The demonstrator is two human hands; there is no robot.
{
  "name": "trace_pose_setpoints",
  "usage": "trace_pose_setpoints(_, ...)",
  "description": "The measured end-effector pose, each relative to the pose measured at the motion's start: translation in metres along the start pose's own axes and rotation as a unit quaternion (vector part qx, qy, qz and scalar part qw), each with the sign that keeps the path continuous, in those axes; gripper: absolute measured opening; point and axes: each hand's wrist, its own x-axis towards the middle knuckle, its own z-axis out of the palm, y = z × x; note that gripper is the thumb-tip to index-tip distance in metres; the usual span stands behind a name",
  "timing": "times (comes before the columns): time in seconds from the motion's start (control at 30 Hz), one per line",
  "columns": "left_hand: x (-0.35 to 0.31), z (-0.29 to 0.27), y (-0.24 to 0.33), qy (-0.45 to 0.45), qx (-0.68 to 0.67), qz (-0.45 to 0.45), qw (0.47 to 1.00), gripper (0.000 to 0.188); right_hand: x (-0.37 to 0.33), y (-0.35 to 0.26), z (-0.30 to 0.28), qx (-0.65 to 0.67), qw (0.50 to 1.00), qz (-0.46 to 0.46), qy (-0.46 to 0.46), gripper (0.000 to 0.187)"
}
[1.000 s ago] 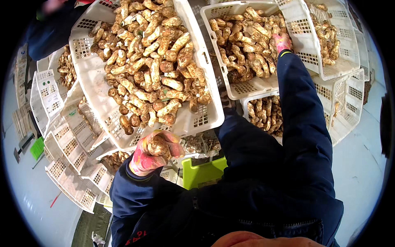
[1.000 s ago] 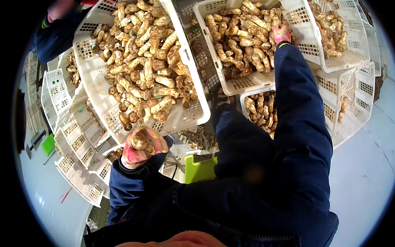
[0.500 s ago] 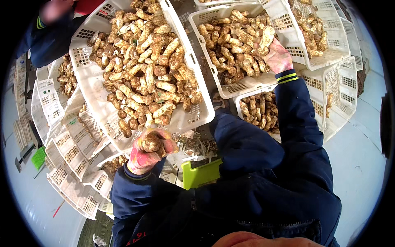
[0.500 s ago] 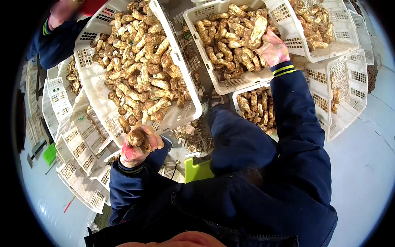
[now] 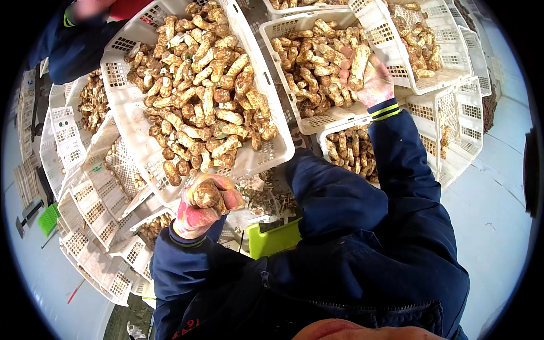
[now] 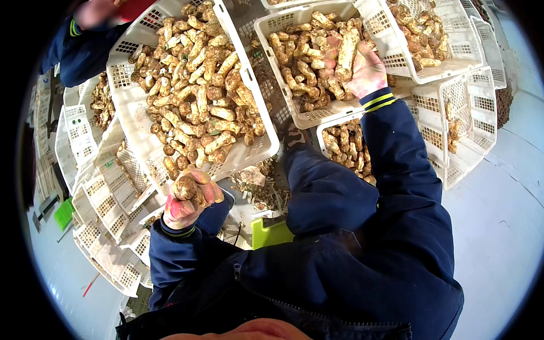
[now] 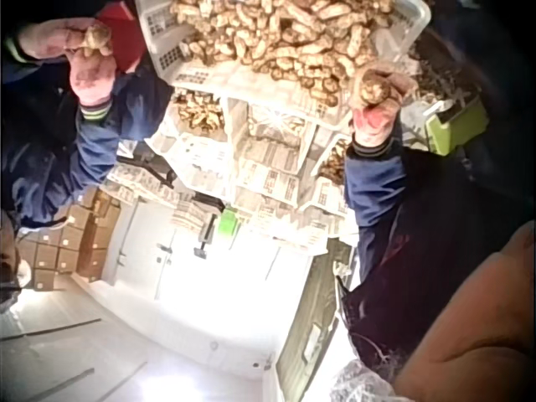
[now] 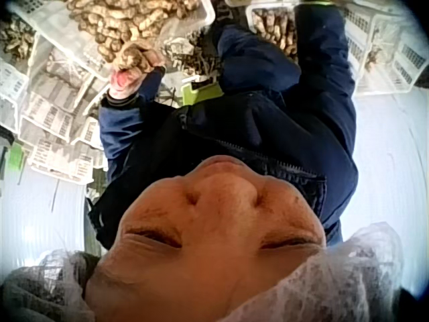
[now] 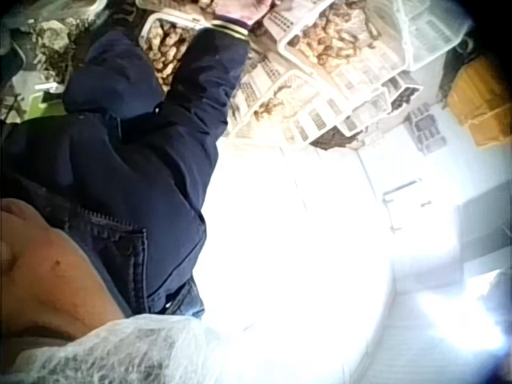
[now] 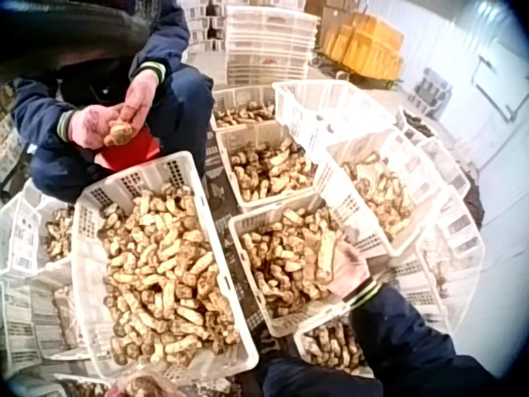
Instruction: The person sorts mushrooms by hand from white plastic crates into a green bin, repeatedly picking up individual mushrooms, inspecting them, and placing them into the bin. The person wears pink gloves and a blue jacket while working in a room filled with stacked crates of mushrooms.
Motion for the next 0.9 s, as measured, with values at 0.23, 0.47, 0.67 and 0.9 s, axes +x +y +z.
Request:
trace_pose_setpoints(0.23,-0.001,0.002,0.001,-0.008,0.003,0.004,1.000,0.056,0.000,0.017,0.020,0.012,0.995,-0.063,0.076,0.058)
trace_pose_setpoints(0.47,0.000,0.001,0.001,0.001,0.006,0.005,1.000,0.056,-0.030,0.008,-0.047,-0.106,0.986,0.016,0.124,0.064)
trace_pose_setpoints(0.67,0.004,0.005,0.001,0.015,-0.021,-0.012,1.000,0.059,-0.064,0.027,-0.123,-0.256,0.902,-0.019,0.346,0.044)
trace_pose_setpoints(0.9,0.007,0.006,0.001,0.043,0.015,-0.047,0.998,0.057,-0.055,0.046,-0.084,-0.388,0.891,0.065,0.227,0.041)
